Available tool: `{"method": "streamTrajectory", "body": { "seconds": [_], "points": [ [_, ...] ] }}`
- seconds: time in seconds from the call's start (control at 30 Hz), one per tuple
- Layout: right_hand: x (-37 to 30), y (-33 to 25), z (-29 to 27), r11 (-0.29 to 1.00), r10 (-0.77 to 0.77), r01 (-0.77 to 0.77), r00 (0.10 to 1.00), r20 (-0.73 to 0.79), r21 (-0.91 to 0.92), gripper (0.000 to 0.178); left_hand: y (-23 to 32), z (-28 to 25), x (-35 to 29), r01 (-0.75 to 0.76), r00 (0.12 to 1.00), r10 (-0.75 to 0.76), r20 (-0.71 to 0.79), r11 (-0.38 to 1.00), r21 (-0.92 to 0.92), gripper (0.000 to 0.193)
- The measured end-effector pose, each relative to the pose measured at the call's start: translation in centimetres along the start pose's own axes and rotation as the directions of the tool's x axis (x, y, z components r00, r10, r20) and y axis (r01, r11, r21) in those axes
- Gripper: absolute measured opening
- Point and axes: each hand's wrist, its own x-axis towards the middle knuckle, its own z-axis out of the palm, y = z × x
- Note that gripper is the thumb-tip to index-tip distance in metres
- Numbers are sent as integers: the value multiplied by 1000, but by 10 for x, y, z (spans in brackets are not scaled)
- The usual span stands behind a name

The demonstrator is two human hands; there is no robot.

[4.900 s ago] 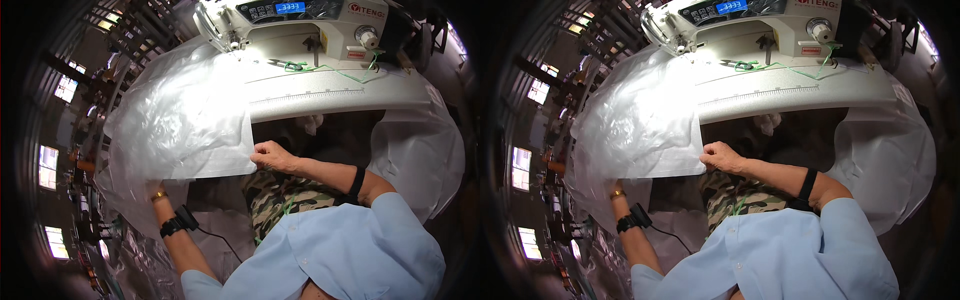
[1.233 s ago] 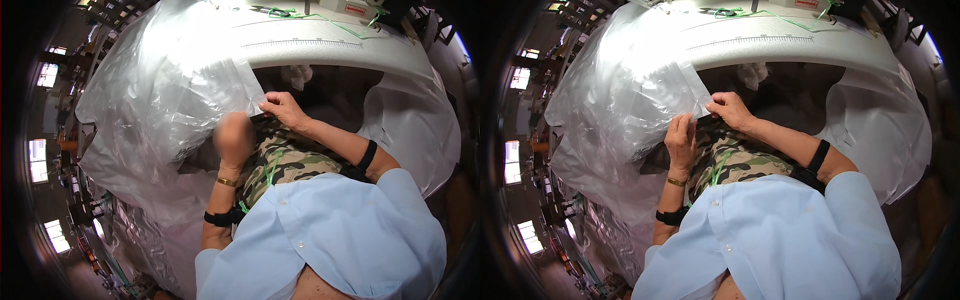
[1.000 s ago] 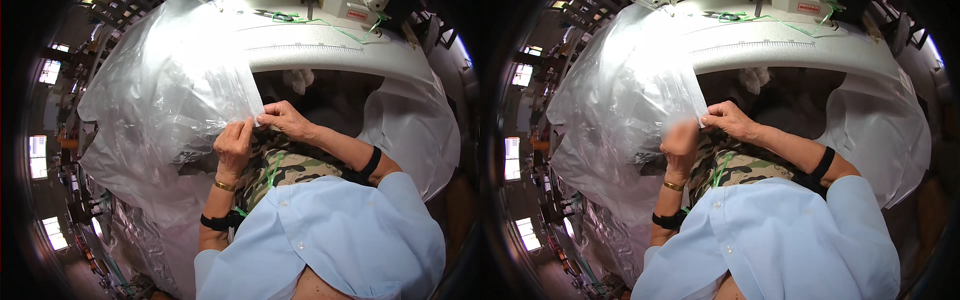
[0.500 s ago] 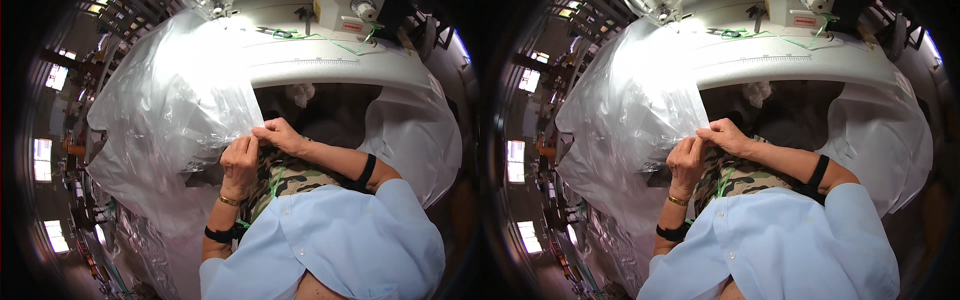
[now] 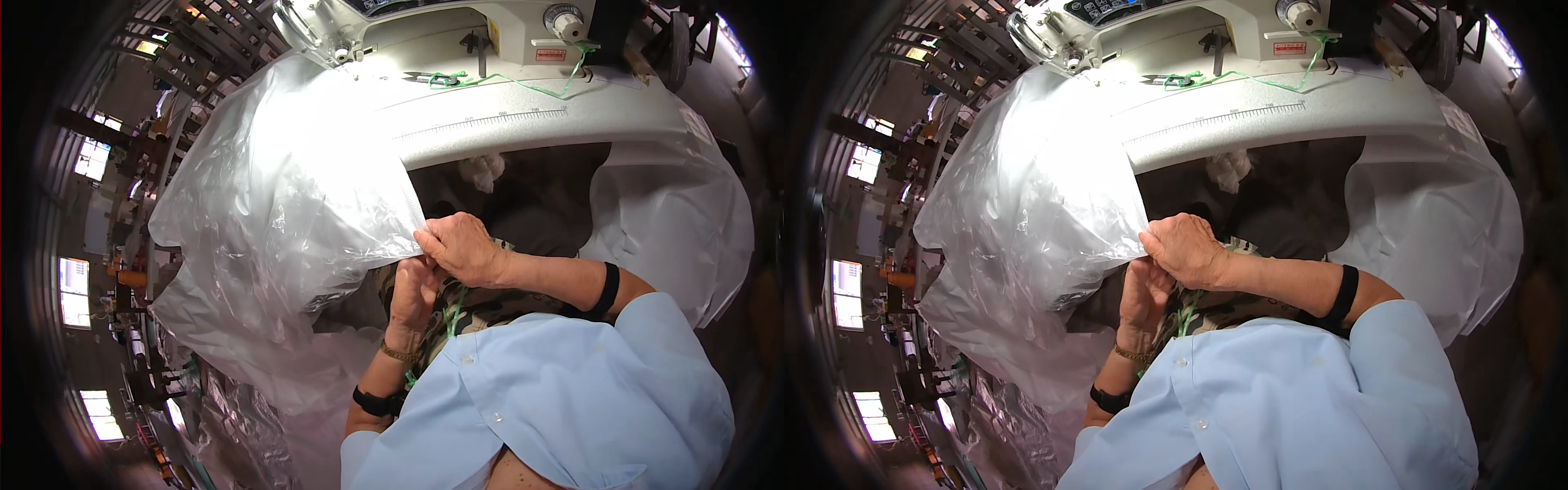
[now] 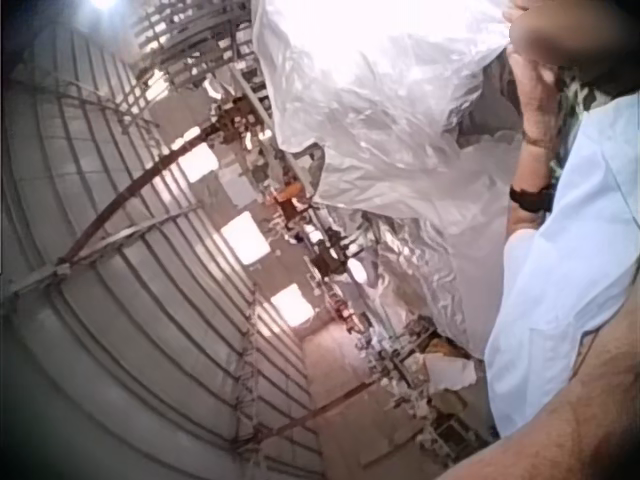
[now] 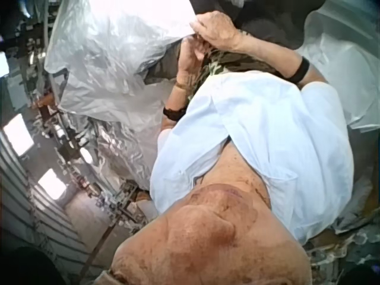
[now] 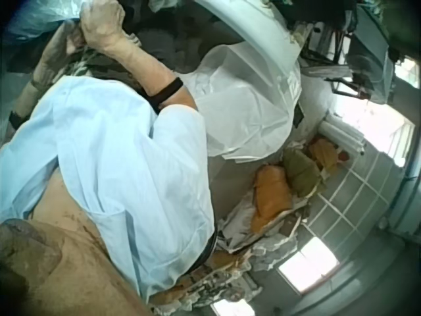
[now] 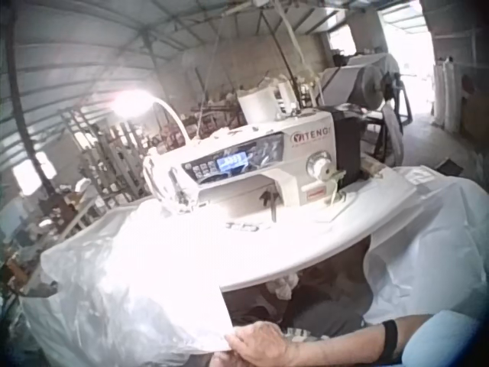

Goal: Sewing two large white plastic sheets together using an industrial sewing machine.

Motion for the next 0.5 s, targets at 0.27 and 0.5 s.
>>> {"method": "streamTrajectory", "body": {
  "seconds": [0.27, 0.5],
  "points": [
    [-2, 5, 4, 832, -136, 163, 987, 91, -530, 18, -17, 3, 36, -60, 861, -133, -491, 932, -357, 25],
    [-4, 2, 5, 802, -322, 298, 946, 45, -518, 20, -12, 2, 36, -124, 857, -42, -513, 950, -285, 16]
  ]
}}
